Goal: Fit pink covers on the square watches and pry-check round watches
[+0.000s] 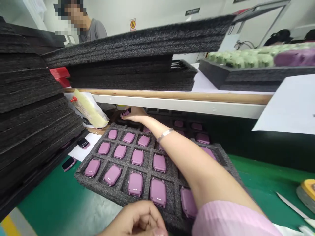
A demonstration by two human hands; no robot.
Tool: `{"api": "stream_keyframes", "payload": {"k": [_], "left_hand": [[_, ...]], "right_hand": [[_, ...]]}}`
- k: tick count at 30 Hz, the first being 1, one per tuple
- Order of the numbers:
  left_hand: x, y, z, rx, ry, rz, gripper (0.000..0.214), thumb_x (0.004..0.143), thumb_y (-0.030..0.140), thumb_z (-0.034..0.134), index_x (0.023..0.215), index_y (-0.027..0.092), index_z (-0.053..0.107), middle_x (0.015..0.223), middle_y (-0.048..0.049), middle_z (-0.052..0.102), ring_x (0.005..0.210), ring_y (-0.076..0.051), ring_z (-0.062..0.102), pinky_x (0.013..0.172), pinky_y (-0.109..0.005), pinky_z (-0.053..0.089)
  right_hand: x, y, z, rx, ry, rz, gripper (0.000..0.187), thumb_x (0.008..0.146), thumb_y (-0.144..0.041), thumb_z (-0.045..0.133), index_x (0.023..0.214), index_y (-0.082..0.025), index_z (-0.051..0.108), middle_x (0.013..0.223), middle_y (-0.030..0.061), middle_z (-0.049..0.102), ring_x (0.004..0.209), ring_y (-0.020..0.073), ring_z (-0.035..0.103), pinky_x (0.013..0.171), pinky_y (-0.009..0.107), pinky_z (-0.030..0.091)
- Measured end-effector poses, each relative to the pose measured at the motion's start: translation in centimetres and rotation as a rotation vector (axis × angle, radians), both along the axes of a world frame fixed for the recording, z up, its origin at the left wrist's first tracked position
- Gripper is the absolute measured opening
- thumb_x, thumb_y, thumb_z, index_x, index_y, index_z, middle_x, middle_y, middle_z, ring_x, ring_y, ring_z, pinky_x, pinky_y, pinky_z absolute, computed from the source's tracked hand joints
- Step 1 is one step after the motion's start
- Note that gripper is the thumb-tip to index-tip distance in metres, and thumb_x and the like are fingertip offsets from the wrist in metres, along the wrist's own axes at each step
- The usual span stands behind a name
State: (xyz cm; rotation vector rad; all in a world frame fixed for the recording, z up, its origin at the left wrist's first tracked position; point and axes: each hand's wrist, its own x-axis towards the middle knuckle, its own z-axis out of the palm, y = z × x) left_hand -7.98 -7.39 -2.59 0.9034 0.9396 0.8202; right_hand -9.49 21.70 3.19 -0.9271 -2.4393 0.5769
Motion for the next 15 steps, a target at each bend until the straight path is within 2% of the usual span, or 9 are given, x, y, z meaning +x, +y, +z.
{"api": "stream_keyframes", "payload": {"k": [3,5,6,8,10,12,15], "left_hand": [[-0.3,0.4,0.9,-0.088,-0.21,-0.002,0.064,0.073,0.076,0.067,0.085,0.014,0.059,0.065,-0.0018,0.065,0.042,-0.004,0.044,0.041,-0.017,0.029],[-0.7,0.7,1.2,-0.15,-0.419,0.045,0.069,0.078,0.081,0.055,0.093,0.014,0.059,0.07,-0.0048,0.07,0.041,-0.007,0.051,0.038,-0.017,0.032],[-0.8,0.8,1.3,-0.167,-0.515,0.071,0.071,0.082,0.082,0.048,0.099,0.014,0.06,0.077,-0.0079,0.073,0.045,-0.01,0.058,0.04,-0.018,0.037],[-1.1,0.8,1.8,-0.153,-0.637,0.128,0.072,0.091,0.077,0.036,0.11,0.012,0.06,0.093,-0.0144,0.076,0.062,-0.016,0.07,0.052,-0.022,0.05],[-1.2,0.6,2.4,-0.1,-0.676,0.197,0.071,0.097,0.071,0.031,0.116,0.009,0.06,0.103,-0.018,0.075,0.083,-0.02,0.075,0.074,-0.028,0.057],[-1.2,0.3,3.0,-0.044,-0.662,0.232,0.066,0.099,0.066,0.036,0.121,0.009,0.061,0.111,-0.0177,0.074,0.1,-0.022,0.073,0.09,-0.033,0.055],[-1.1,0.0,3.3,-0.004,-0.565,0.203,0.061,0.092,0.065,0.055,0.121,0.012,0.062,0.116,-0.0174,0.072,0.109,-0.026,0.069,0.098,-0.04,0.051]], "right_hand": [[3.4,-4.4,1.8,0.0,0.067,0.011,0.039,0.076,-0.029,0.084,0.11,-0.018,0.068,0.108,0.0049,0.072,0.099,0.0222,0.068,0.092,0.038,0.054],[6.2,-8.1,2.6,-0.006,0.115,0.016,0.042,0.073,-0.032,0.084,0.111,-0.023,0.068,0.094,-0.0005,0.075,0.086,0.0204,0.071,0.085,0.034,0.055],[7.6,-10.1,2.8,-0.006,0.139,0.024,0.044,0.073,-0.034,0.084,0.112,-0.025,0.067,0.095,-0.002,0.075,0.084,0.0201,0.071,0.083,0.033,0.056],[10.4,-14.0,2.7,-0.006,0.19,0.049,0.044,0.073,-0.037,0.082,0.114,-0.029,0.066,0.1,-0.0033,0.075,0.08,0.0198,0.072,0.078,0.032,0.058],[12.8,-17.4,1.9,0.025,0.328,0.149,0.046,0.074,-0.032,0.081,0.116,-0.033,0.063,0.106,-0.0025,0.075,0.087,0.0219,0.074,0.079,0.032,0.06],[14.6,-20.0,0.7,0.074,0.383,0.225,0.054,0.075,-0.024,0.08,0.123,-0.036,0.058,0.113,-0.0025,0.074,0.096,0.0216,0.075,0.086,0.032,0.061],[16.1,-22.4,-1.0,0.141,0.383,0.241,0.058,0.079,-0.021,0.076,0.131,-0.036,0.053,0.122,-0.0004,0.072,0.106,0.0205,0.073,0.096,0.032,0.059]]}}
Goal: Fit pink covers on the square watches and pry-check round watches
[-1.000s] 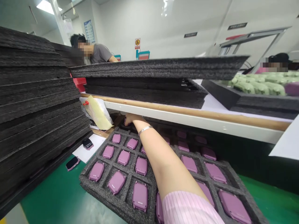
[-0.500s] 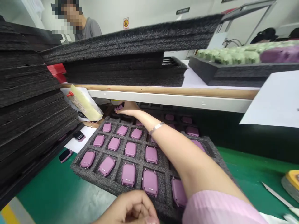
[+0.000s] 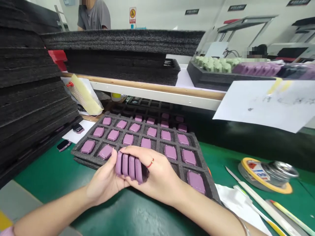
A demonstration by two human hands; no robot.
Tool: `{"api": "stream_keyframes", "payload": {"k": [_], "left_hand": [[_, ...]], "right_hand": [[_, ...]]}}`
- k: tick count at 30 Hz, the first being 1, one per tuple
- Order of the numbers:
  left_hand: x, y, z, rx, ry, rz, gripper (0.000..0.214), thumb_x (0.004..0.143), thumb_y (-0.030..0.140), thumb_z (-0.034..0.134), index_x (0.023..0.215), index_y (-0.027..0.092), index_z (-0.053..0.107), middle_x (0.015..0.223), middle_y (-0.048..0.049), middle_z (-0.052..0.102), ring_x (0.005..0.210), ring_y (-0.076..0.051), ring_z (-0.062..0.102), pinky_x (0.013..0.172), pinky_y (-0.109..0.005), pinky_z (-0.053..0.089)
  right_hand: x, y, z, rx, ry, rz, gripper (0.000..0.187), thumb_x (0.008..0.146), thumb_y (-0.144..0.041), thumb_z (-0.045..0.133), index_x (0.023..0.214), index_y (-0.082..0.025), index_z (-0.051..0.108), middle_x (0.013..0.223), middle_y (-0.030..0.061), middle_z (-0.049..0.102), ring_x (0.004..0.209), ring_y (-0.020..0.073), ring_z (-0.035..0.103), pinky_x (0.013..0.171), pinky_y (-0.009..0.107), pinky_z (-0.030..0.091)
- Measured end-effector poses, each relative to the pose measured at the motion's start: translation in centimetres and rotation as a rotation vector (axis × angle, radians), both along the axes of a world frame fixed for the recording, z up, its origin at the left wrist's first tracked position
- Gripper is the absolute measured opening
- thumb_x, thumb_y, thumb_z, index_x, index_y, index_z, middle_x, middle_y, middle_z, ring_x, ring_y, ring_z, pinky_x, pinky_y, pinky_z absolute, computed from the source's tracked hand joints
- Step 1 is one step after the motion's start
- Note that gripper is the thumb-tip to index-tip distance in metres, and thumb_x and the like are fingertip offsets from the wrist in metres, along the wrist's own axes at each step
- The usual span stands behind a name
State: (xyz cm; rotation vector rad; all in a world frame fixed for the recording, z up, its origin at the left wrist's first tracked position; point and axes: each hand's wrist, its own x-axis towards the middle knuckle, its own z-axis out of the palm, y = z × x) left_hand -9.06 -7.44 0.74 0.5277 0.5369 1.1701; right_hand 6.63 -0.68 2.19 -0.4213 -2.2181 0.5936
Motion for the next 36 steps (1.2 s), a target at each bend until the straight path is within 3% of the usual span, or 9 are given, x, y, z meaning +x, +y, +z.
{"api": "stream_keyframes", "payload": {"k": [4,8,12,16,20,27,30,33,36], "left_hand": [[0.5,-0.3,-0.6,-0.007,0.103,0.027,0.058,0.083,0.063,0.068,0.113,0.013,0.065,0.11,-0.0149,0.073,0.106,-0.028,0.069,0.098,-0.043,0.051],[0.9,-0.6,-0.9,-0.004,0.146,0.006,0.059,0.081,0.066,0.069,0.108,0.013,0.066,0.096,-0.0103,0.072,0.093,-0.022,0.07,0.081,-0.033,0.055],[1.2,-0.9,-0.6,-0.026,0.171,-0.039,0.062,0.078,0.068,0.07,0.106,0.012,0.067,0.083,-0.0055,0.066,0.072,-0.014,0.064,0.063,-0.023,0.048],[1.2,-1.0,-0.5,-0.058,0.161,-0.061,0.062,0.072,0.067,0.077,0.101,0.012,0.068,0.078,-0.0018,0.062,0.071,-0.01,0.057,0.067,-0.022,0.048],[1.2,-0.9,-0.8,-0.023,0.179,-0.063,0.066,0.069,0.072,0.074,0.097,0.012,0.068,0.076,-0.0015,0.063,0.069,-0.01,0.058,0.067,-0.022,0.048],[0.9,-0.7,-1.0,0.02,0.242,-0.07,0.063,0.078,0.072,0.067,0.1,0.012,0.067,0.078,-0.0039,0.067,0.066,-0.01,0.059,0.064,-0.021,0.047],[0.7,-0.6,-0.8,0.091,0.284,-0.105,0.052,0.08,0.06,0.074,0.099,0.012,0.067,0.085,-0.0045,0.068,0.077,-0.011,0.064,0.073,-0.023,0.051],[0.5,-0.6,-0.4,0.198,0.356,-0.132,0.037,0.076,0.033,0.085,0.104,0.016,0.068,0.097,-0.0026,0.07,0.092,-0.012,0.066,0.087,-0.024,0.052],[0.4,-0.6,-0.1,0.231,0.433,-0.13,0.035,0.072,0.02,0.087,0.101,0.019,0.069,0.094,0.0011,0.071,0.09,-0.011,0.066,0.084,-0.022,0.053]], "right_hand": [[0.7,-1.4,-0.8,-0.063,-0.052,-0.067,0.059,0.079,-0.015,0.072,0.133,-0.029,0.052,0.127,0.0025,0.07,0.113,0.0198,0.07,0.102,0.033,0.057],[1.2,-2.3,-0.6,-0.117,-0.084,-0.06,0.07,0.078,-0.018,0.078,0.14,-0.027,0.047,0.136,0.0044,0.065,0.123,0.0199,0.064,0.11,0.034,0.05],[1.8,-2.5,-0.8,-0.135,-0.087,0.007,0.075,0.082,-0.026,0.079,0.147,-0.027,0.04,0.143,0.0067,0.06,0.128,0.0199,0.061,0.112,0.032,0.048],[1.9,-2.1,-1.1,-0.146,-0.04,0.027,0.083,0.082,-0.026,0.08,0.151,-0.031,0.035,0.132,0.0046,0.067,0.117,0.018,0.068,0.102,0.028,0.055],[1.7,-1.9,-1.5,-0.113,0.032,0.041,0.088,0.08,-0.023,0.081,0.154,-0.033,0.033,0.125,0.0036,0.07,0.113,0.0204,0.07,0.1,0.032,0.058],[1.6,-1.8,-1.8,-0.179,0.054,0.029,0.098,0.076,-0.025,0.085,0.156,-0.033,0.029,0.14,0.0072,0.063,0.114,0.0216,0.07,0.103,0.035,0.057],[1.5,-1.7,-1.8,-0.211,0.055,0.029,0.096,0.078,-0.024,0.083,0.156,-0.033,0.029,0.135,0.0066,0.066,0.114,0.0229,0.07,0.104,0.039,0.057],[1.5,-1.7,-1.9,-0.235,0.071,0.049,0.095,0.08,-0.027,0.082,0.157,-0.033,0.027,0.152,0.0103,0.052,0.115,0.0261,0.07,0.102,0.044,0.058],[1.6,-1.8,-2.0,-0.238,0.084,0.075,0.098,0.079,-0.027,0.083,0.158,-0.033,0.025,0.149,0.0098,0.055,0.118,0.0272,0.068,0.103,0.045,0.057]]}}
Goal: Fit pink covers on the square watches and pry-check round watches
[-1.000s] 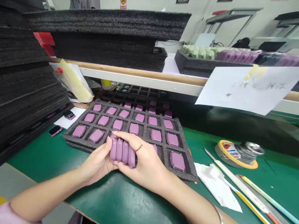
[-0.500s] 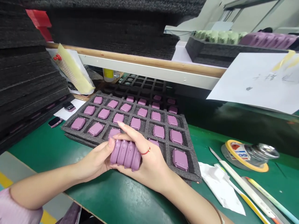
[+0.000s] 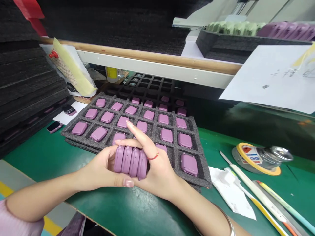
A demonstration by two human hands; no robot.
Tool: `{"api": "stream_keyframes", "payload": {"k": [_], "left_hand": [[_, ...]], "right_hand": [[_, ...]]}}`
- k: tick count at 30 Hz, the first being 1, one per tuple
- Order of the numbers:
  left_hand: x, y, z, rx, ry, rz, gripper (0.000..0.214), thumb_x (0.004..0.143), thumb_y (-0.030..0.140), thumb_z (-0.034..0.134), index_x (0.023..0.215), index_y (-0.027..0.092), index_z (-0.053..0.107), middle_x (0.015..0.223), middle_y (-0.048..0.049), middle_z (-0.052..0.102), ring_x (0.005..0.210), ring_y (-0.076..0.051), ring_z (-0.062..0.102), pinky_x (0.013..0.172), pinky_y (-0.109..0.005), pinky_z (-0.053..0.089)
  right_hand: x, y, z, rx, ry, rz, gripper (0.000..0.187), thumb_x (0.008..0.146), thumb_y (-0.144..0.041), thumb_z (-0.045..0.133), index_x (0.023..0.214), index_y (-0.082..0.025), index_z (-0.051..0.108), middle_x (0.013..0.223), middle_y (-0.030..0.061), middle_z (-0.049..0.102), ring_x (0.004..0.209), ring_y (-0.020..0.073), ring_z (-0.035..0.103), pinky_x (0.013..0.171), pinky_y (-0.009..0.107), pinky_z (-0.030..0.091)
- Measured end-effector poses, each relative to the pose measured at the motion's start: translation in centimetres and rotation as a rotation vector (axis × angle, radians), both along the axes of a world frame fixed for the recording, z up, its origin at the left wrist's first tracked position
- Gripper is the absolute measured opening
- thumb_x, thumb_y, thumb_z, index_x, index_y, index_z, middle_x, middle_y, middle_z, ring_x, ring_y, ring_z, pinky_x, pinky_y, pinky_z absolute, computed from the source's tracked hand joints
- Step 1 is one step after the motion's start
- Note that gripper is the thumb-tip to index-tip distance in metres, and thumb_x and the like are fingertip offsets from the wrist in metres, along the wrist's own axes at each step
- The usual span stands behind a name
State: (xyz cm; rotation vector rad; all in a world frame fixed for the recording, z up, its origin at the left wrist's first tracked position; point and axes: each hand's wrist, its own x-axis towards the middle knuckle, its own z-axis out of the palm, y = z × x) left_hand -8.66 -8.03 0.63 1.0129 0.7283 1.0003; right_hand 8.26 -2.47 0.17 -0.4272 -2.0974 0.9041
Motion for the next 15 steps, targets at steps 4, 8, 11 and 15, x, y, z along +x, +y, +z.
{"api": "stream_keyframes", "payload": {"k": [4,8,11,15], "left_hand": [[-0.08,-0.01,0.16,0.016,0.067,-0.007,0.032,0.069,0.019,0.088,0.095,0.018,0.069,0.09,0.002,0.071,0.086,-0.011,0.067,0.08,-0.022,0.054],[-0.09,0.05,-0.01,0.026,0.109,0.014,0.034,0.067,0.022,0.089,0.094,0.017,0.069,0.089,0.001,0.071,0.086,-0.012,0.066,0.08,-0.024,0.055],[-0.04,0.11,-0.14,0.038,0.141,0.023,0.035,0.067,0.024,0.089,0.094,0.016,0.069,0.089,-0.0001,0.071,0.085,-0.014,0.067,0.08,-0.027,0.056],[-0.02,0.06,-0.12,0.052,0.154,0.034,0.034,0.068,0.027,0.087,0.096,0.016,0.07,0.093,-0.0029,0.073,0.09,-0.019,0.068,0.083,-0.032,0.056]], "right_hand": [[0.03,0.01,-0.17,0.013,0.019,0.007,0.098,0.08,-0.026,0.082,0.159,-0.033,0.024,0.138,0.0079,0.065,0.116,0.0253,0.069,0.104,0.042,0.056],[-0.12,0.16,-0.39,0.016,0.031,-0.001,0.099,0.08,-0.028,0.083,0.159,-0.034,0.024,0.136,0.0077,0.067,0.116,0.0251,0.07,0.106,0.042,0.055],[-0.21,0.23,-0.51,0.03,0.036,-0.001,0.099,0.08,-0.029,0.083,0.159,-0.033,0.023,0.132,0.0077,0.069,0.114,0.0251,0.07,0.105,0.042,0.055],[-0.19,0.16,-0.56,0.029,0.035,-0.002,0.102,0.079,-0.03,0.083,0.16,-0.032,0.021,0.132,0.0093,0.069,0.115,0.0266,0.07,0.107,0.045,0.054]]}}
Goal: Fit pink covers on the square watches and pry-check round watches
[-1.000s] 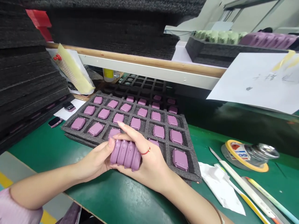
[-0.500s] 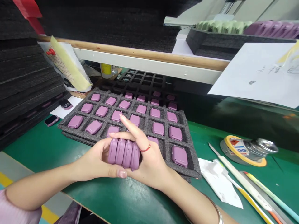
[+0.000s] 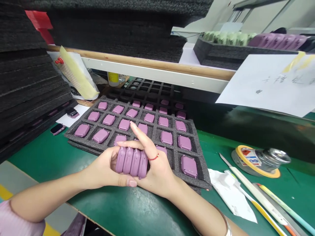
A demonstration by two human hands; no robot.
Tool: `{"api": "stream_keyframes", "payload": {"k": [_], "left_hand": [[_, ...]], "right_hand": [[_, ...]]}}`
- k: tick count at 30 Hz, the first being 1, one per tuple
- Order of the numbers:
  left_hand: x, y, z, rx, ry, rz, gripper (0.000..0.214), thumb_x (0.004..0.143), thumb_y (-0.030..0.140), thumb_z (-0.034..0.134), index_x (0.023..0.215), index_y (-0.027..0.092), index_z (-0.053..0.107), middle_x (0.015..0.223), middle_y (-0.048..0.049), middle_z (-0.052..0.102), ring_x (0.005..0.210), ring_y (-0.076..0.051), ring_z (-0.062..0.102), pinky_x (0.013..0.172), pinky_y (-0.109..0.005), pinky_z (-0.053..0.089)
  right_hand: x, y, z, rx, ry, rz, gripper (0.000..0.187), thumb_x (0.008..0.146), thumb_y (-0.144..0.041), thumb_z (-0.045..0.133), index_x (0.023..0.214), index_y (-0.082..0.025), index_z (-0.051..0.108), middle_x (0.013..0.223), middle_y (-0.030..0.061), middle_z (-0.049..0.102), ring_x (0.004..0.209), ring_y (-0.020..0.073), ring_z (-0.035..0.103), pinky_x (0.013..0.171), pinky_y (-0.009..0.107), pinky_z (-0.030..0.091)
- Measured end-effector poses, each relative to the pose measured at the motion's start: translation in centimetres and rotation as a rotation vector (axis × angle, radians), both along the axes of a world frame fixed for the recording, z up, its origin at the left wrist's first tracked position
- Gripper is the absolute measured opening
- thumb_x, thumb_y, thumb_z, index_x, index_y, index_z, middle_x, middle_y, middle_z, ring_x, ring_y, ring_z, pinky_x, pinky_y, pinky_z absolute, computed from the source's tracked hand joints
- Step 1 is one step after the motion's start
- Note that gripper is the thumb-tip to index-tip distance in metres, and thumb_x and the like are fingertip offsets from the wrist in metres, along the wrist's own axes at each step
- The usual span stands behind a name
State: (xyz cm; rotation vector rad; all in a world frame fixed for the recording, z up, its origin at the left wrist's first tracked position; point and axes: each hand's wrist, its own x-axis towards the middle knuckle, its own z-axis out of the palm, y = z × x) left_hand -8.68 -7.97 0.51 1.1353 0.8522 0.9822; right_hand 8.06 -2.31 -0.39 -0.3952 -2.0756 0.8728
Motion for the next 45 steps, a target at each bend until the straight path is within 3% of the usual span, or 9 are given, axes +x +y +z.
{"api": "stream_keyframes", "payload": {"k": [10,15,19,22,24,32,35,39,45], "left_hand": [[-0.4,0.5,-0.2,0.047,-0.029,-0.043,0.037,0.07,0.03,0.087,0.099,0.016,0.07,0.095,-0.0039,0.069,0.093,-0.02,0.065,0.089,-0.033,0.052],[-0.2,0.4,-0.2,0.092,0.034,0.032,0.037,0.067,0.032,0.089,0.096,0.015,0.072,0.096,-0.0057,0.071,0.096,-0.022,0.066,0.091,-0.034,0.052],[-0.5,-0.2,0.0,0.175,0.154,0.139,0.046,0.064,0.032,0.091,0.104,0.015,0.074,0.099,-0.0072,0.075,0.095,-0.024,0.07,0.092,-0.036,0.053],[-0.9,-0.3,-0.1,0.337,0.205,0.184,0.046,0.068,0.034,0.088,0.11,0.02,0.074,0.113,-0.0076,0.075,0.107,-0.027,0.069,0.1,-0.038,0.051],[-1.1,-0.3,-0.4,0.411,0.236,0.187,0.043,0.072,0.035,0.086,0.111,0.022,0.075,0.114,-0.0069,0.075,0.108,-0.027,0.069,0.1,-0.037,0.051],[-1.1,-0.2,-0.4,0.477,0.311,0.189,0.042,0.074,0.039,0.084,0.112,0.023,0.075,0.113,-0.0069,0.076,0.103,-0.026,0.071,0.094,-0.035,0.053],[-1.0,-0.3,-0.4,0.492,0.339,0.207,0.041,0.076,0.038,0.082,0.114,0.023,0.074,0.112,-0.0057,0.076,0.101,-0.024,0.072,0.094,-0.034,0.053],[-0.7,-0.3,-0.4,0.607,0.373,0.207,0.035,0.082,0.033,0.078,0.115,0.024,0.072,0.117,-0.0053,0.075,0.113,-0.024,0.068,0.105,-0.037,0.048],[-0.9,-0.2,-1.0,0.695,0.387,0.194,0.029,0.088,0.04,0.071,0.112,0.025,0.076,0.119,-0.0098,0.069,0.121,-0.028,0.06,0.112,-0.043,0.042]], "right_hand": [[-0.2,-0.4,-0.3,0.128,-0.062,0.025,0.1,0.087,-0.026,0.075,0.162,-0.031,0.01,0.134,0.0111,0.067,0.121,0.0272,0.067,0.102,0.044,0.057],[-0.3,-0.7,0.2,0.233,-0.133,0.048,0.097,0.09,-0.029,0.071,0.162,-0.031,0.007,0.148,0.0123,0.055,0.136,0.0285,0.054,0.115,0.052,0.044],[0.0,-1.0,1.4,-0.033,-0.106,0.032,0.108,0.069,-0.051,0.087,0.158,-0.031,0.027,0.152,0.0121,0.05,0.138,0.0314,0.052,0.115,0.05,0.044],[0.1,-0.9,1.6,-0.228,-0.115,0.003,0.077,0.072,-0.047,0.086,0.139,-0.027,0.055,0.135,0.0095,0.067,0.122,0.0294,0.066,0.107,0.047,0.052],[0.0,-0.7,1.5,-0.26,-0.136,-0.009,0.066,0.071,-0.042,0.087,0.13,-0.025,0.063,0.127,0.0081,0.072,0.114,0.0288,0.07,0.107,0.047,0.052],[-0.1,-0.7,1.4,-0.272,-0.15,-0.01,0.067,0.067,-0.04,0.089,0.128,-0.025,0.064,0.127,0.0082,0.071,0.115,0.0294,0.069,0.109,0.049,0.05],[0.0,-0.5,1.3,-0.415,-0.078,0.058,0.072,0.071,-0.056,0.084,0.132,-0.026,0.06,0.137,0.0099,0.065,0.125,0.0305,0.063,0.109,0.048,0.05],[0.3,0.1,1.0,-0.688,-0.048,0.208,0.075,0.085,-0.073,0.058,0.144,-0.027,0.048,0.141,0.0118,0.061,0.13,0.0297,0.059,0.106,0.048,0.052],[-0.5,-0.8,1.0,-0.597,-0.097,0.058,0.105,0.061,-0.05,0.092,0.149,-0.024,0.041,0.14,0.0134,0.061,0.129,0.0319,0.06,0.106,0.047,0.053]]}}
